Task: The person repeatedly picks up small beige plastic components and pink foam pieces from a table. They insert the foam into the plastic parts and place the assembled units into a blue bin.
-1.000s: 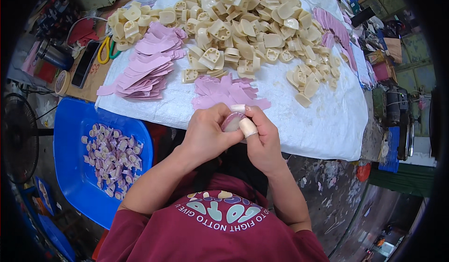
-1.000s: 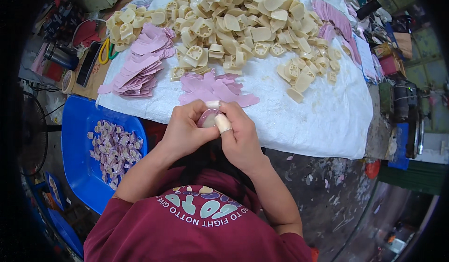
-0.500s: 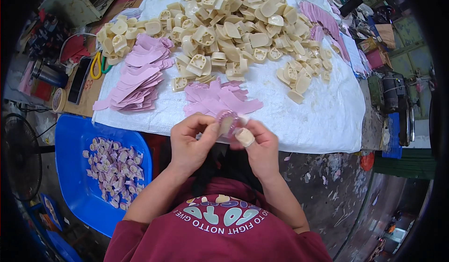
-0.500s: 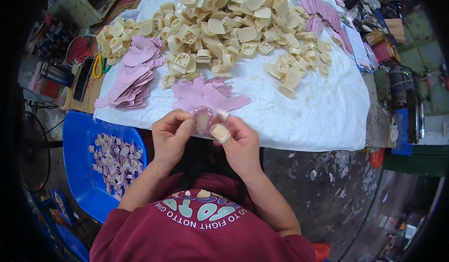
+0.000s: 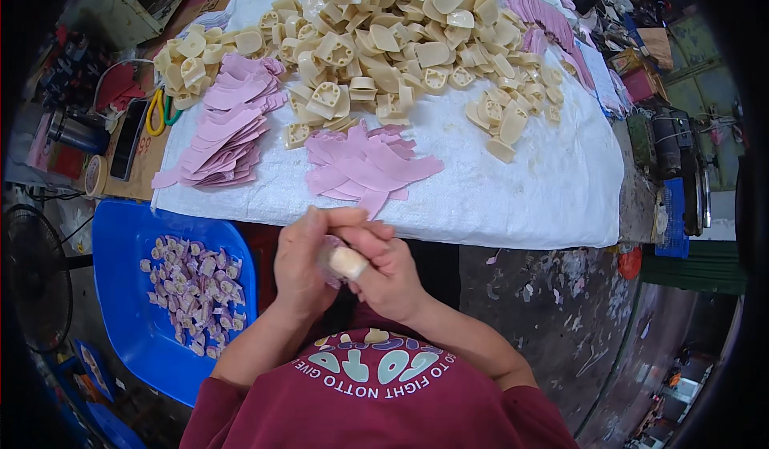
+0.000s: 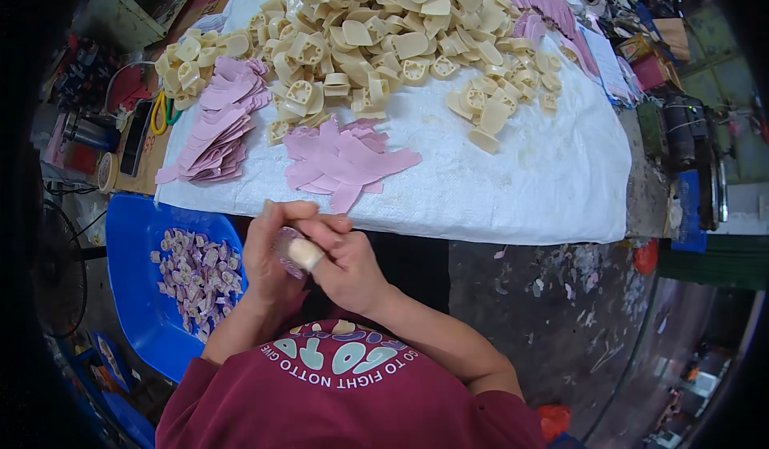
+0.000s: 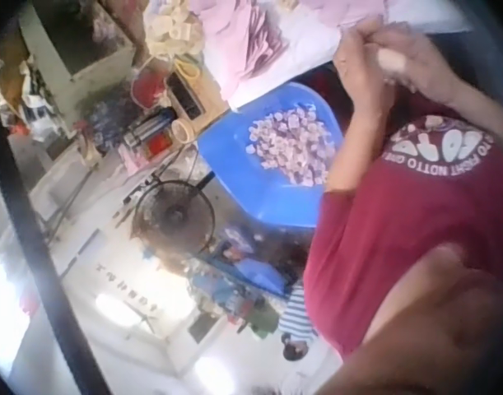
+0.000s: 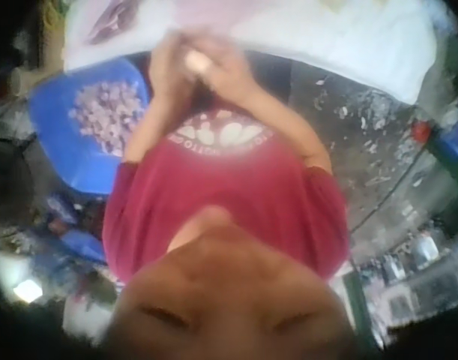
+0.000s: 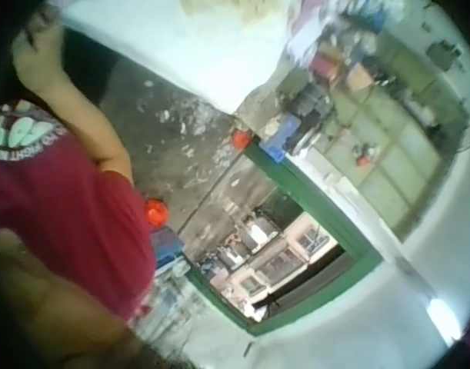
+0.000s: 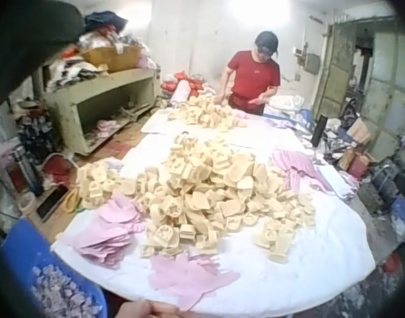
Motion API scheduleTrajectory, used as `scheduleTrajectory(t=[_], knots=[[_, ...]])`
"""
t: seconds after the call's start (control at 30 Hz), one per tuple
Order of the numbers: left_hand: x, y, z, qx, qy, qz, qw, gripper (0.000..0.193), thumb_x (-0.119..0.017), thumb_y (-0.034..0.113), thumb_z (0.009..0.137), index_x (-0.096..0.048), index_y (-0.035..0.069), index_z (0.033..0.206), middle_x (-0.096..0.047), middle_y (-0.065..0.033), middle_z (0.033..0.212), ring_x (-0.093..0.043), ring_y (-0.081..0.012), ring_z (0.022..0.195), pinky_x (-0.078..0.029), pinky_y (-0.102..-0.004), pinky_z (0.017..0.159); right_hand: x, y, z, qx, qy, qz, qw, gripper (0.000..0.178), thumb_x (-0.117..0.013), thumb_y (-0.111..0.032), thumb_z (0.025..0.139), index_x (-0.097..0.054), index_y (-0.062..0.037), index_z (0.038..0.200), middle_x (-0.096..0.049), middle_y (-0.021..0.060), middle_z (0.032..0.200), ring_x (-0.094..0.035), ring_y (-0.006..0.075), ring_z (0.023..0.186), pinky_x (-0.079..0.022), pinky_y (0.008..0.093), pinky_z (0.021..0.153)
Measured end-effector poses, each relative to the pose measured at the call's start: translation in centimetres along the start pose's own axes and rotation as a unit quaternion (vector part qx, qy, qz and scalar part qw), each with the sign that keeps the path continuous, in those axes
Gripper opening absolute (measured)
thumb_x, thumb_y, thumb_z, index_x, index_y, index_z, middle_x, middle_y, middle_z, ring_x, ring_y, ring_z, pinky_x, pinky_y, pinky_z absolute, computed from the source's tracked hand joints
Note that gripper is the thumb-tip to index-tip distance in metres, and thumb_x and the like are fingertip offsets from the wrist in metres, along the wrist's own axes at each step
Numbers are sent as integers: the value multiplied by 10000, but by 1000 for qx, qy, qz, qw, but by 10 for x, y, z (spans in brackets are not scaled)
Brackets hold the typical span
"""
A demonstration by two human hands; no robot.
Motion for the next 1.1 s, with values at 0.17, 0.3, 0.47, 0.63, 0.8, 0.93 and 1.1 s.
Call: scheduleTrajectory(t=[0.17, 0.3, 0.47, 0.63, 0.8, 0.93, 1.1], knots=[[68, 30, -20, -68, 93, -66, 991, 465, -354, 397, 1011, -492, 96, 684, -479, -64, 544, -530, -211, 546, -452, -368, 577, -3, -3, 13, 44, -98, -263, 959, 161, -635, -152, 859, -641, 6, 890, -635, 100, 764, -610, 214, 638, -484, 336, 593], [248, 69, -101, -32, 362, 251, 897, 429, -478, 380, 973, -568, 38, 731, -556, -72, 623, -508, -171, 527, -451, -338, 574, 84, -37, 7, 224, 201, -352, 886, 206, -675, -70, 809, -649, 6, 999, -636, 152, 882, -620, 236, 820, -487, 334, 733], [282, 68, -157, -56, 394, 698, 596, 386, -577, 312, 927, -607, -39, 1086, -596, -123, 1092, -562, -219, 1013, -430, -335, 914, 122, -46, 24, 234, 237, -506, 795, 333, -670, -37, 745, -625, 3, 1073, -636, 148, 942, -559, 312, 1007, -427, 411, 891], [155, 72, -79, -114, 242, 484, 833, 149, -588, 73, 897, -660, -34, 972, -648, -98, 918, -625, -174, 851, -483, -282, 797, 142, -23, 16, 145, 219, -302, 916, 246, -627, 24, 786, -646, 20, 1031, -632, 89, 934, -587, 191, 911, -449, 289, 825], [-5, -8, -5, 165, -139, 233, 948, 219, -560, 145, 933, -653, -39, 1010, -675, -117, 871, -661, -184, 817, -523, -295, 763, 150, -14, 8, 82, 180, -30, 980, 179, -590, 56, 824, -661, 26, 986, -620, 11, 929, -570, 83, 855, -447, 220, 768], [-57, -11, 26, -28, -157, 364, 918, 209, -615, 84, 877, -627, -7, 1064, -661, -139, 908, -646, -216, 824, -509, -308, 739, 159, -11, 2, 59, 188, -43, 979, 200, -586, 50, 830, -657, 22, 1015, -632, 8, 960, -573, 73, 848, -457, 216, 760], [-91, 4, 39, -371, -178, 604, 682, 263, -665, 23, 759, -626, 14, 1019, -611, -153, 1031, -583, -333, 994, -467, -399, 844, 165, -16, -5, 16, 224, -289, 931, 216, -579, 55, 823, -661, 11, 1019, -643, 28, 966, -564, 64, 809, -454, 215, 709]])
Point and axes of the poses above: each hand's wrist, its own z-axis towards the middle knuckle, its own x-axis out of the back of the hand, y = z × x, the point moved 8 cm from there along z, towards the middle knuckle
